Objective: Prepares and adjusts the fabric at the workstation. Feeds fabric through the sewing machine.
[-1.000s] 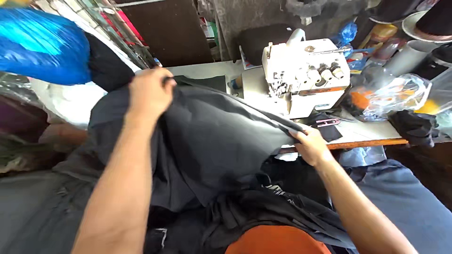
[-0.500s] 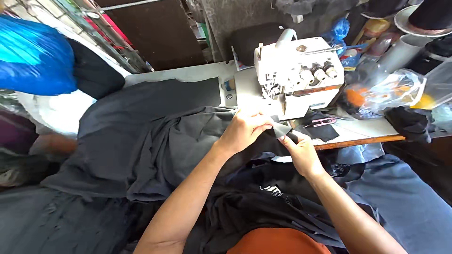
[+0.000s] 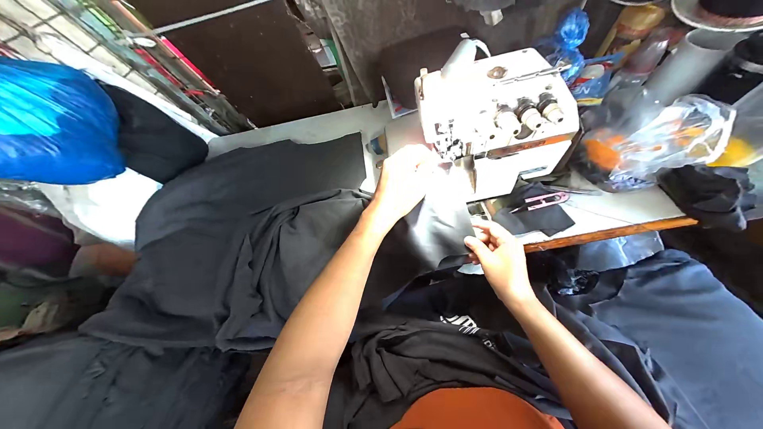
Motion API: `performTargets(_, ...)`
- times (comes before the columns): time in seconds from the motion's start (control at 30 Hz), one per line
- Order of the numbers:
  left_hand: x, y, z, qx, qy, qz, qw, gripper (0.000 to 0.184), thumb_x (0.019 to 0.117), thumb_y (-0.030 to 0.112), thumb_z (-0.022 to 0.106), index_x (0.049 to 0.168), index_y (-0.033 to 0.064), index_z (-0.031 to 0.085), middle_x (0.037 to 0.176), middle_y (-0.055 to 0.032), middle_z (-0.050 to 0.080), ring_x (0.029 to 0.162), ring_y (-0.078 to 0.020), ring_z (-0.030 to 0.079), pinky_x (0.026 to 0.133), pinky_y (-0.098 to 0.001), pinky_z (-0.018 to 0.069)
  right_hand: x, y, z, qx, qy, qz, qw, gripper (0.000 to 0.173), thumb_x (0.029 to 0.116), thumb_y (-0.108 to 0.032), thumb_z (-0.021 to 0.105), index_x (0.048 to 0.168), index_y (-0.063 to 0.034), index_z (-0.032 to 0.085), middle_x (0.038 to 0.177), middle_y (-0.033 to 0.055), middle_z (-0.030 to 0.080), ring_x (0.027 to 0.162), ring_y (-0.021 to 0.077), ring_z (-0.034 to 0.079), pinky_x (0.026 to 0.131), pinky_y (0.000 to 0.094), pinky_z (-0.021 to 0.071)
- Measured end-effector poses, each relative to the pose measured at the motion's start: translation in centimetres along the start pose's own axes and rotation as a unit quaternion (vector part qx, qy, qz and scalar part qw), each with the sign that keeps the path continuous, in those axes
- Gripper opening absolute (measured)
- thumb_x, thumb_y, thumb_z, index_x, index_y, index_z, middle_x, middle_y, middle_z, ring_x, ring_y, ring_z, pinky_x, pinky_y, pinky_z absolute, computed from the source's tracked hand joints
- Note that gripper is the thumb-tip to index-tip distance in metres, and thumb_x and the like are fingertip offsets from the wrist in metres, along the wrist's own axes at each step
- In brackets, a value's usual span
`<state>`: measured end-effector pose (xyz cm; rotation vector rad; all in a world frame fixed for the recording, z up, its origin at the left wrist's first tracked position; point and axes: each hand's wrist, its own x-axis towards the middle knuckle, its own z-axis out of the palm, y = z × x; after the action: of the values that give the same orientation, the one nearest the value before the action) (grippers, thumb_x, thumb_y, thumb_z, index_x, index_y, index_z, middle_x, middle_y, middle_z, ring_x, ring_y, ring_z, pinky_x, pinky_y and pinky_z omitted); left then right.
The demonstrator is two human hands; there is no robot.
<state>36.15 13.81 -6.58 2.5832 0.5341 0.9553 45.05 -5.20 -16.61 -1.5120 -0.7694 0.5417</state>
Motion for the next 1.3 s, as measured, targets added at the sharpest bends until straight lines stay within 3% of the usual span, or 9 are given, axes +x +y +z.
performTargets(0.1,0.1,-0.7,0.5,0.013,-0.036,-0.039,0.999,0.017,0.0969,0.01,0.062,0.095,-0.0004,0.074,0.092,-0.0139,0.072,0.087,-0.0208,0.07,0.083,-0.0384,0.0555,1.3,-0.2,0.2,-0.014,-0.018,0.083,0.996,0.038,0.0931,-0.006,0.069,0.13,0.0004,0.062,0.09,0.0079,0.068,0.062,0.0093,0.067,0.057,0.0254,0.0601)
performTargets(0.23,-0.1,-0.7,0.2,-0.012,-0.052,-0.059,0.997,0.013,0.0947,0.014,0.068,0.099,0.0027,0.073,0.09,-0.0078,0.072,0.081,-0.013,0.068,0.076,-0.0328,0.0561,1.6,-0.1,-0.4,-0.064,-0.077,0.112,0.989,0.012,0.0952,-0.011,0.068,0.099,-0.0004,0.071,0.079,0.0042,0.07,0.061,0.008,0.068,0.061,0.0257,0.0615)
performTargets(0.4,-1.6,-0.6,-0.4,0.006,-0.08,-0.01,0.997,0.008,0.0923,0.01,0.07,0.093,0.0037,0.076,0.088,-0.0097,0.073,0.084,-0.0187,0.069,0.08,-0.039,0.0548,-0.5,0.4,-1.5,-0.018,-0.091,0.113,0.989,0.007,0.0922,-0.01,0.072,0.092,-0.0029,0.069,0.076,0.0017,0.071,0.059,0.0084,0.069,0.058,0.0259,0.062)
performTargets(0.5,-2.0,-0.6,-0.3,-0.003,-0.076,0.019,0.997,0.01,0.0925,0.007,0.068,0.094,0.0071,0.078,0.097,-0.0086,0.075,0.098,-0.0194,0.07,0.09,-0.0396,0.0537,-1.3,0.5,-1.6,0.005,-0.086,0.125,0.988,0.007,0.0924,-0.01,0.072,0.092,-0.0033,0.069,0.075,0.0012,0.072,0.059,0.0082,0.069,0.057,0.0245,0.0618)
performTargets(0.8,-0.6,-1.1,0.6,0.005,-0.034,0.006,0.999,0.01,0.0924,0.006,0.068,0.094,0.003,0.078,0.091,-0.0126,0.072,0.088,-0.0207,0.069,0.083,-0.0351,0.0549,-0.4,0.0,-1.2,-0.007,-0.063,0.073,0.995,0.008,0.0956,-0.011,0.068,0.091,-0.0045,0.069,0.077,0.0001,0.07,0.059,0.0059,0.068,0.057,0.0224,0.061)
performTargets(1.03,-1.8,-1.3,0.5,0.008,0.026,0.035,0.999,0.009,0.0915,0.004,0.069,0.096,0.0026,0.077,0.095,-0.0127,0.072,0.091,-0.0199,0.069,0.085,-0.0321,0.0565,-1.5,0.3,-1.4,-0.039,-0.052,0.011,0.998,0.012,0.0935,-0.017,0.069,0.099,-0.0062,0.072,0.094,0.002,0.072,0.079,0.0062,0.07,0.07,0.0237,0.061)
performTargets(1.13,-5.7,0.6,0.6,0.044,0.089,0.098,0.99,0.025,0.0941,0.027,0.066,0.102,0.0056,0.076,0.113,-0.0144,0.068,0.117,-0.03,0.059,0.103,-0.0444,0.0459,-2.8,-1.6,-1.5,0.056,-0.056,-0.017,0.997,0.01,0.0905,-0.006,0.07,0.1,-0.003,0.072,0.085,0.001,0.074,0.071,0.0072,0.071,0.066,0.0223,0.0618)
performTargets(1.23,-11.2,3.2,2.4,-0.002,0.072,0.146,0.987,0.075,0.089,0.078,0.053,0.141,0.0235,0.054,0.152,-0.0032,0.047,0.15,-0.026,0.031,0.123,-0.0535,0.0198,-3.4,-4.1,-1.6,0.128,-0.059,-0.069,0.988,0.012,0.0896,-0.003,0.071,0.101,-0.0009,0.07,0.082,0.0007,0.072,0.066,0.0063,0.068,0.061,0.0205,0.06)
performTargets(1.3,-13.1,3.6,4.1,0.045,0.06,0.14,0.987,0.083,0.0878,0.073,0.06,0.153,0.0286,0.036,0.163,-0.0042,0.033,0.157,-0.0307,0.015,0.125,-0.0604,0.0071,-3.2,-5.3,-1.5,0.166,-0.064,-0.082,0.981,0.014,0.0894,-0.001,0.071,0.103,0.0002,0.068,0.08,0.0013,0.071,0.064,0.0072,0.067,0.059,0.0211,0.0596)
